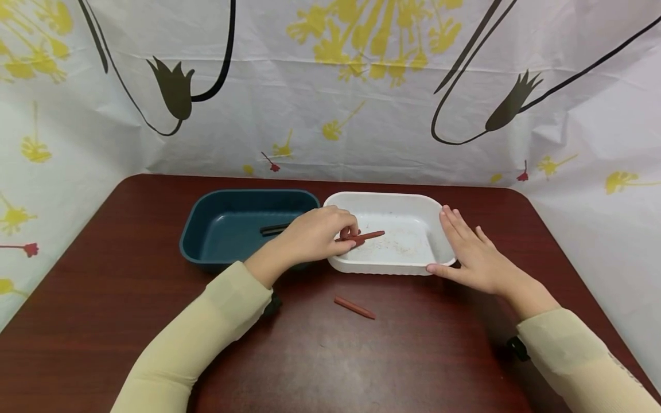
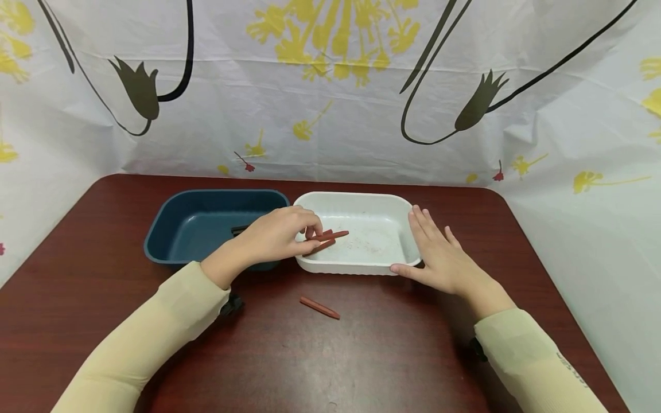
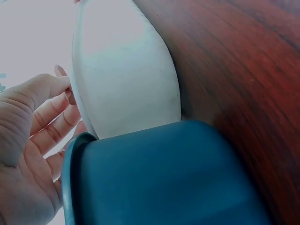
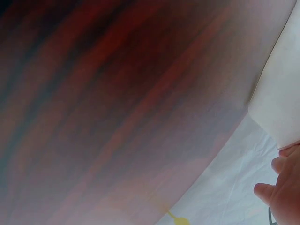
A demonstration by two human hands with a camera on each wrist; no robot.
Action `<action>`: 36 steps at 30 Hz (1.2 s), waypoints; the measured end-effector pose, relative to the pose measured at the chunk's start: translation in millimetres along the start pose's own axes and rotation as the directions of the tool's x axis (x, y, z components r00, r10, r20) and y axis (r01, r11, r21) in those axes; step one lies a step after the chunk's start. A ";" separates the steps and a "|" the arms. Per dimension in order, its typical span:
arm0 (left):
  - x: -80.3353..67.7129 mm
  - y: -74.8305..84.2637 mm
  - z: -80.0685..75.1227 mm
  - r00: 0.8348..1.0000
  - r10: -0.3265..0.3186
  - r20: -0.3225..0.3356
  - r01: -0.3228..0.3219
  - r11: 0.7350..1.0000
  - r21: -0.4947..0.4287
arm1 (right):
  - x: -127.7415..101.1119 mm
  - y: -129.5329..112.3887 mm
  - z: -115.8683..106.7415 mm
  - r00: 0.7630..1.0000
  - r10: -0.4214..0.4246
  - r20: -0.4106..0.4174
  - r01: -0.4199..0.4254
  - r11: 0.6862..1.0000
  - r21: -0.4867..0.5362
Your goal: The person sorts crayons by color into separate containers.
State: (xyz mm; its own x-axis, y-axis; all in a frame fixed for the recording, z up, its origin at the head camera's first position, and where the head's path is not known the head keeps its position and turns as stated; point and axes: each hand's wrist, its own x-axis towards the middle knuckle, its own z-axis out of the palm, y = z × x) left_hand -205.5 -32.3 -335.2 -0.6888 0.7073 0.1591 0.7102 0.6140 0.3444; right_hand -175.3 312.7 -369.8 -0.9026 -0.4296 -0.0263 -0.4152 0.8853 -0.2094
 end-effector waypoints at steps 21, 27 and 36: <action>22.0 -10.3 -1.1 0.991 -0.137 0.006 0.137 0.990 0.045 | 0.5 -0.2 1.3 1.000 0.004 -0.005 -0.004 1.000 0.011; 20.7 -9.9 -2.0 0.990 -0.144 0.014 0.142 0.987 0.072 | 0.8 -0.8 -0.2 1.000 0.003 -0.001 -0.003 1.000 0.007; 12.2 -9.6 -0.3 0.993 -0.116 0.022 0.114 0.992 0.057 | 0.2 -1.0 0.1 1.000 0.004 -0.003 -0.004 1.000 0.012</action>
State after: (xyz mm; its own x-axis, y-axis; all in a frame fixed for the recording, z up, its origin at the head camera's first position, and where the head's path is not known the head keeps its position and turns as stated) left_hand -220.7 -29.7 -336.3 -0.7629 0.6391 0.0975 0.6338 0.7098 0.3074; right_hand -175.1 311.7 -369.6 -0.9045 -0.4258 -0.0244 -0.4105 0.8847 -0.2210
